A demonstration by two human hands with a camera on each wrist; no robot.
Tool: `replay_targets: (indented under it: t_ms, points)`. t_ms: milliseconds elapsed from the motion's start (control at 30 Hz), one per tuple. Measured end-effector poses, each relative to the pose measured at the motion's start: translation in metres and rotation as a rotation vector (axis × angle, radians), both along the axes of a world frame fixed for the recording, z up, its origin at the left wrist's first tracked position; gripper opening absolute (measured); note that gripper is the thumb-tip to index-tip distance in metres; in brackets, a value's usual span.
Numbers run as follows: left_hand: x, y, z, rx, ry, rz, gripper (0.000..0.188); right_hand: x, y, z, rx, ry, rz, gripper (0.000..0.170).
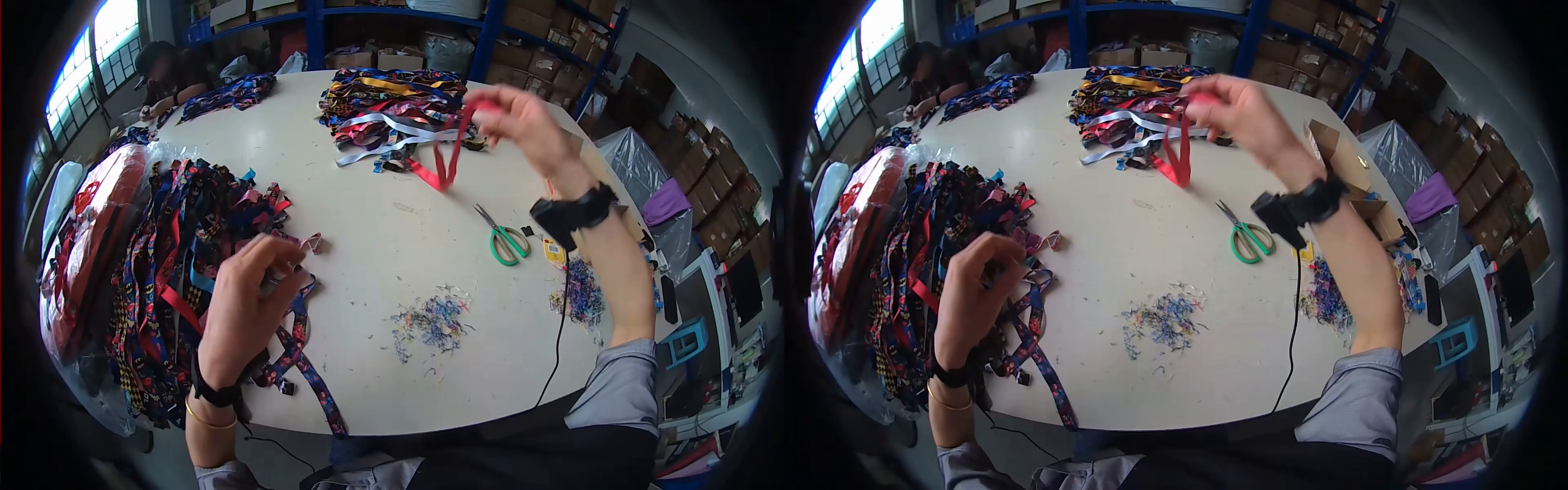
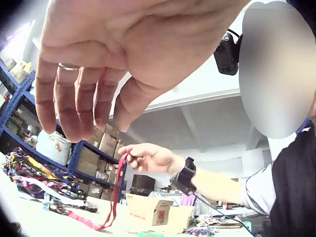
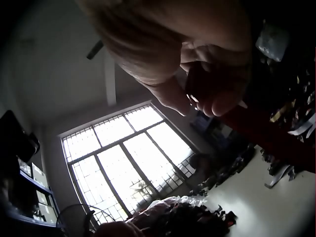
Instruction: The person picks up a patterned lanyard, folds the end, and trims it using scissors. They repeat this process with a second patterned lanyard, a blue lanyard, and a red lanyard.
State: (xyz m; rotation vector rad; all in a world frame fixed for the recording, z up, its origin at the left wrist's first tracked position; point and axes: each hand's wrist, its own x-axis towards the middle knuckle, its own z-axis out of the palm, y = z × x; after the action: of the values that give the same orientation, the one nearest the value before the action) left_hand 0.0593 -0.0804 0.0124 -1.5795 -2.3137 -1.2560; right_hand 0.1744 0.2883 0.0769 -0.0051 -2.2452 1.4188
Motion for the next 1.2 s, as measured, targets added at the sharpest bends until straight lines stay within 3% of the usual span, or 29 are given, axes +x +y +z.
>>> replay_targets:
  t_ms: [167,367,467,567,600,700,833,933,1033,1167,1200]
  points:
    - [0.004,0.04,0.03,0.022,-0.038,-0.098,0.027,0.005,-0.04,-0.041,0.065,-0.28,0.03,0.023]
    - [-0.003,0.121,0.002,0.077,-0.134,-0.319,0.054,0.006,-0.077,-0.048,-0.053,-0.309,0.182,0.02]
    - [-0.007,0.135,-0.009,-0.008,-0.23,-0.316,0.051,0.003,-0.082,-0.059,0.059,-0.225,0.189,0.028]
    - [-0.015,0.137,-0.024,0.132,-0.224,-0.369,0.044,0.006,-0.084,-0.061,0.103,-0.225,0.103,0.03]
    - [-0.019,0.134,-0.027,0.107,-0.128,-0.316,0.031,0.006,-0.082,-0.063,0.101,-0.232,0.08,0.03]
    - [-0.017,0.123,-0.023,0.012,-0.172,-0.254,0.02,0.007,-0.081,-0.068,0.236,-0.178,0.044,0.03]
    - [-0.019,0.114,-0.026,-0.012,-0.14,-0.233,0.022,0.006,-0.083,-0.077,0.061,-0.072,0.069,0.025]
    - [-0.031,0.113,-0.041,0.021,-0.253,-0.353,0.029,0.003,-0.081,-0.083,0.053,-0.187,0.06,0.026]
    - [-0.038,0.111,-0.042,-0.053,-0.723,-0.638,0.036,0.002,-0.087,-0.077,0.442,-0.165,0.025,0.027]
    - [-0.032,0.114,-0.045,-0.159,-1.135,-0.606,0.024,-0.001,-0.096,-0.086,0.393,-0.07,0.062,0.032]
    - [-0.033,0.113,-0.044,-0.196,-1.051,-0.6,0.019,-0.001,-0.094,-0.087,0.415,-0.054,0.066,0.036]
